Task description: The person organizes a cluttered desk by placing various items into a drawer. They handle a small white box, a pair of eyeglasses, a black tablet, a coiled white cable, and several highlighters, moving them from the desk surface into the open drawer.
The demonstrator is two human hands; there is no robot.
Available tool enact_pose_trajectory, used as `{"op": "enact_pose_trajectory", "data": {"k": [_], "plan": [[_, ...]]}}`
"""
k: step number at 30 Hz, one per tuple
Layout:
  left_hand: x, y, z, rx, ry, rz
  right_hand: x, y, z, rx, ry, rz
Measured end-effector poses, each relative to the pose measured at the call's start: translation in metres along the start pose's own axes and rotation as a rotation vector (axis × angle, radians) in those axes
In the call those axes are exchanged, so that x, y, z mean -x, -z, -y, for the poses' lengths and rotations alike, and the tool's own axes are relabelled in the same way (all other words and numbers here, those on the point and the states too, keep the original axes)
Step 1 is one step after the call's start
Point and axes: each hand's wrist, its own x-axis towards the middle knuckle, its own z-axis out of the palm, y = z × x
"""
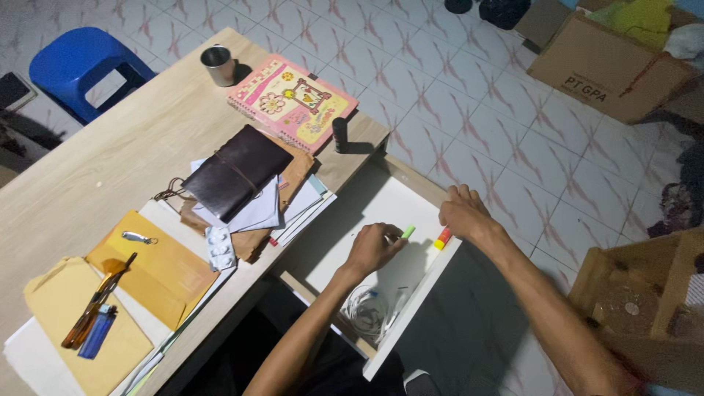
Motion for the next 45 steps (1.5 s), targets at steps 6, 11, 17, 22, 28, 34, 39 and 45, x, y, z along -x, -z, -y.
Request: {"op": "enact_pose_trajectory", "data": {"k": [6, 11, 17, 22, 28, 34, 39, 45], "plan": [[-0.054, -0.062, 0.021, -0.027, 0.017, -0.073, 0.015, 0.020, -0.015, -0.176, 0.002, -0.140], [-0.073, -0.095, -0.001, 0.023, 0.089, -0.048, 0.027, 0.024, -0.035, -0.236, -0.047, -0.191], [-0.085, -0.120, -0.004, -0.070, -0.002, -0.122, 0.039, 0.019, -0.041, -0.297, -0.106, -0.154], [-0.084, -0.114, 0.004, -0.023, -0.019, -0.065, 0.041, 0.027, -0.031, -0.389, -0.094, -0.198], [-0.054, -0.051, -0.003, 0.010, -0.106, -0.103, 0.027, 0.047, 0.010, -0.526, 0.105, -0.356], [0.047, 0.076, -0.016, 0.047, -0.070, -0.162, 0.012, 0.068, 0.111, -0.692, 0.368, -0.325], [0.143, 0.171, 0.025, -0.024, -0.118, -0.408, -0.013, 0.067, 0.222, -0.705, 0.768, -0.332], [0.271, 0.271, 0.092, -0.249, 0.208, -0.773, -0.033, 0.068, 0.364, -0.632, 0.963, -0.337]]}}
